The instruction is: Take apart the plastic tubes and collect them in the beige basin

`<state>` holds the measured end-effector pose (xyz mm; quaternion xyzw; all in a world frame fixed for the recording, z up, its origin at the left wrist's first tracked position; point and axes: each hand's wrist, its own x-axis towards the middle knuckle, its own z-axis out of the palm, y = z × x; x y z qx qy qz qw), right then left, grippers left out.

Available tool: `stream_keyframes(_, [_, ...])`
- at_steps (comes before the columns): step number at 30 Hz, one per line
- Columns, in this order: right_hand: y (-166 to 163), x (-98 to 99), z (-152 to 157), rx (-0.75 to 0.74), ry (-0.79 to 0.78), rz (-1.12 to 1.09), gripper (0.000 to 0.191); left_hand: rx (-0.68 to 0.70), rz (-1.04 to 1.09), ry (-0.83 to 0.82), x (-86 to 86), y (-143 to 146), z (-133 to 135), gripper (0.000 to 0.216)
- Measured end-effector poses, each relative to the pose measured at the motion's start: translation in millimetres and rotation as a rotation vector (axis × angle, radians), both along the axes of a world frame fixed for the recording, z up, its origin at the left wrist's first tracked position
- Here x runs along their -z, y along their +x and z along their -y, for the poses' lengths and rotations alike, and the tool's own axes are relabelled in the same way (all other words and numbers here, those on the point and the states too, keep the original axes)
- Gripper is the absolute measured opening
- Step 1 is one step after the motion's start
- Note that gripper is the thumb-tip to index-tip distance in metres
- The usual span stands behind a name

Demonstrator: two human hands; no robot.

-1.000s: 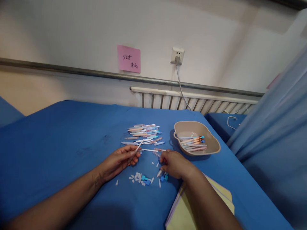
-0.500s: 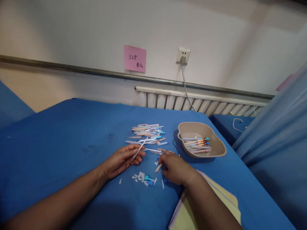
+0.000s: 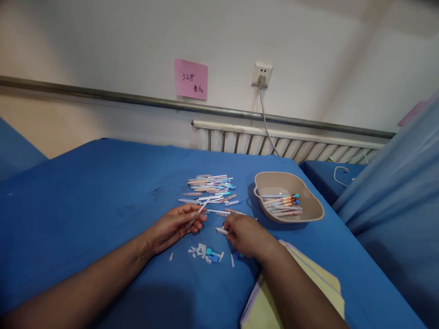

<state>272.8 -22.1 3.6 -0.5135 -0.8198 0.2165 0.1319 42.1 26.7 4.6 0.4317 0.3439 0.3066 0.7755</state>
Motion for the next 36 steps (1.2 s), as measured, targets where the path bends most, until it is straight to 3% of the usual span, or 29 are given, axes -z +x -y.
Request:
stream_keyframes(5, [1,6.5,-4,0.051,0.052,-0.182,0.019,0.011,-0.020,0.008,0.9,-1,-1,0.022])
stream_keyframes(13, [-9,16.6,-17,0.200,-0.131,-0.962,0.027,0.038,-0.047,0.068,4.4,-3,-2,0.025])
stream_keyframes(16, [-13,12.7,-20,0.216,-0.183,-1.147,0.035,0.042,-0.078,0.078,4.3,-2,-2,0.028])
stream_keyframes(23, [-12,1.1,-16,0.258,-0.232,-1.351,0.050,0.065,-0.158,0.127,4.9,2,3,0.030])
stream_keyframes(29, [-14,-3.1,-16,0.391,-0.199,-1.529,0.044,0.130,-0.220,0.202,5.8,7,7,0.026])
stream_keyframes(36, [-16,-4.7,-15,0.395,-0.152,-1.564,0.041,0.130,-0.228,0.206,5.1,8,7,0.028])
